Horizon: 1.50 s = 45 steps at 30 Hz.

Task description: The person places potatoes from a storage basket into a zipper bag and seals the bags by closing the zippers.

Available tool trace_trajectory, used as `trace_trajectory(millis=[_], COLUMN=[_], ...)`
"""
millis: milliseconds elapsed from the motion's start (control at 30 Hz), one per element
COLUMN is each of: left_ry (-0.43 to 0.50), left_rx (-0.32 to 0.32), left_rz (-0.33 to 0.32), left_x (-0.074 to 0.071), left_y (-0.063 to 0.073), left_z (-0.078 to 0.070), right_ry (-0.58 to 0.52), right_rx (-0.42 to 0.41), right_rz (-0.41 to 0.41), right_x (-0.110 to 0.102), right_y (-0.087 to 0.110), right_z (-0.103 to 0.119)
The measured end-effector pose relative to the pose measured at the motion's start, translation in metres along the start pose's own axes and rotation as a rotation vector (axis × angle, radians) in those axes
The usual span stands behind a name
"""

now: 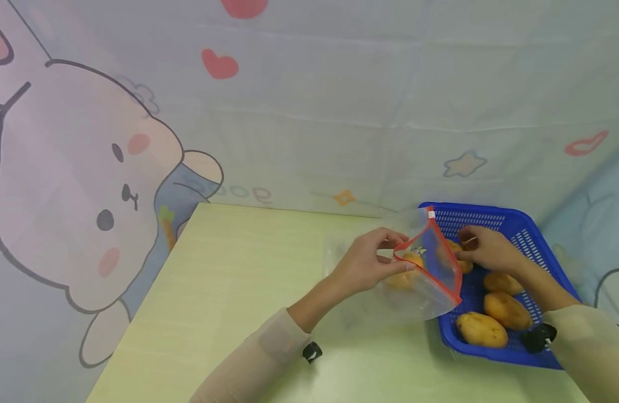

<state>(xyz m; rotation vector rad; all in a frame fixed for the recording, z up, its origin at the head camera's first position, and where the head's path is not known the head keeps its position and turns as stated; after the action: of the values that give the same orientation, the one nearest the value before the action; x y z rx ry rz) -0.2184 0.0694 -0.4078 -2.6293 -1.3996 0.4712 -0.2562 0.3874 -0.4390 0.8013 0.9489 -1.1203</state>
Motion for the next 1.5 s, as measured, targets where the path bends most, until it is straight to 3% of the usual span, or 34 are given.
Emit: trace_trajectory(millis=[233,433,567,733,933,1067,1200,1500], left_ry=[0.023,0.018,0.014,-0.005,-0.044,-0.046,-0.045,-0.034], left_rx=[-0.032,-0.026,-0.028,-0.051,-0.071,-0.077,-0.068,-0.036], left_rz=[0.004,0.008,0.008,-0.002,-0.011,-0.021,-0.032,-0.036], left_x=[0.0,-0.001,-0.001,-0.002,-0.002,-0.002,-0.002,-0.002], left_y=[0.002,0.002,0.002,0.002,0.0,-0.001,-0.001,-0.003], left_z=[0.003,0.004,0.004,0.003,0.004,0.006,0.006,0.005], right_ry=[0.149,0.13,0.052,0.025,-0.09,-0.116,-0.071,-0.07], right_rx=[-0.04,-0.037,-0.027,-0.017,-0.105,-0.207,-0.292,-0.329], right_rz=[0.007,0.002,-0.019,-0.106,-0.208,-0.212,-0.216,-0.156], right_x=[0.017,0.016,-0.002,-0.038,-0.065,-0.061,-0.048,-0.025], right_y=[-0.014,-0.014,-0.005,0.015,0.042,0.053,0.057,0.058], right_z=[-0.005,0.001,0.011,0.031,0.061,0.082,0.095,0.11])
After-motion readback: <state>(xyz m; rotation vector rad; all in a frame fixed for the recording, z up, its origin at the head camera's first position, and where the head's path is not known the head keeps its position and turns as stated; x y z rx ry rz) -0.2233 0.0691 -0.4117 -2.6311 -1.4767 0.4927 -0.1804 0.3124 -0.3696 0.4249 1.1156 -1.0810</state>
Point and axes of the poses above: each hand's wrist, its own y-axis away from the middle knuckle, its own x-axis out of the palm, z = x × y, the point moved 3 cm from there along -y, towards the middle knuckle, and after that the axes turned 7 degrees about y, right-handed, at the moved point
